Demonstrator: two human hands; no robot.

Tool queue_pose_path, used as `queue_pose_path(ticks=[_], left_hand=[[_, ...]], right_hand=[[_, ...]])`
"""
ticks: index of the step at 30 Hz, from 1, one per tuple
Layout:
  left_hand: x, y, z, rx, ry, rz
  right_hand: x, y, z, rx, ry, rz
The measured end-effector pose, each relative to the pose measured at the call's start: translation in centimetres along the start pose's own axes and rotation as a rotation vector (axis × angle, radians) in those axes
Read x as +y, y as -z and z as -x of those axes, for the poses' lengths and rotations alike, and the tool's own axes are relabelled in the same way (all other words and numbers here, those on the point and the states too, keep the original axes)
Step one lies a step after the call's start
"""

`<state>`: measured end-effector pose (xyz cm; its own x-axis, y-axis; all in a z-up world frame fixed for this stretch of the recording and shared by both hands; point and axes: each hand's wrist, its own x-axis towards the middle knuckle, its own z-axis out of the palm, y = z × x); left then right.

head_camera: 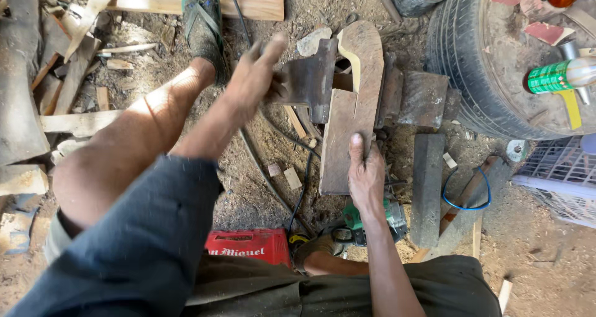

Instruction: The person secures a wooden piece in a bench vise and uses a green reciprocating saw to cut along a marked line. The person repositions the wood and continues cutting until the piece is separated.

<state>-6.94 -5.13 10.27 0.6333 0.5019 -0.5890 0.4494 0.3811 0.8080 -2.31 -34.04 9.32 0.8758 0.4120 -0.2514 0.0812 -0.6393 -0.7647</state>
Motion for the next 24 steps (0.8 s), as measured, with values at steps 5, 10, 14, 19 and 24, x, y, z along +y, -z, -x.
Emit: queue_pose_path(ticks=[5, 10, 14, 19, 24], left_hand=[[-0.2, 1.6, -10.7, 0.368, -0.346, -0.902], [-4.4, 0.4, -19.4, 0.471, -0.321, -0.793], [-6.4, -0.1, -21.1, 0.081, -0.125, 0.214], [-4.8, 0.4, -18.5, 0.037, -0.232, 0.227], [-4.0, 1.4, -15.1, 0.015, -0.359, 0.034]], right_hand=[[0.4, 0.0, 1.5, 0.015, 0.013, -0.029], [1.4, 0.2, 3.7, -0.041, -0.056, -0.049], [2.1, -0.2, 3.9, -0.021, -0.024, -0.092], [2.1, 0.0, 3.7, -0.058, -0.037, -0.066], [1.8, 0.0, 3.5, -0.049, 0.000, -0.082]])
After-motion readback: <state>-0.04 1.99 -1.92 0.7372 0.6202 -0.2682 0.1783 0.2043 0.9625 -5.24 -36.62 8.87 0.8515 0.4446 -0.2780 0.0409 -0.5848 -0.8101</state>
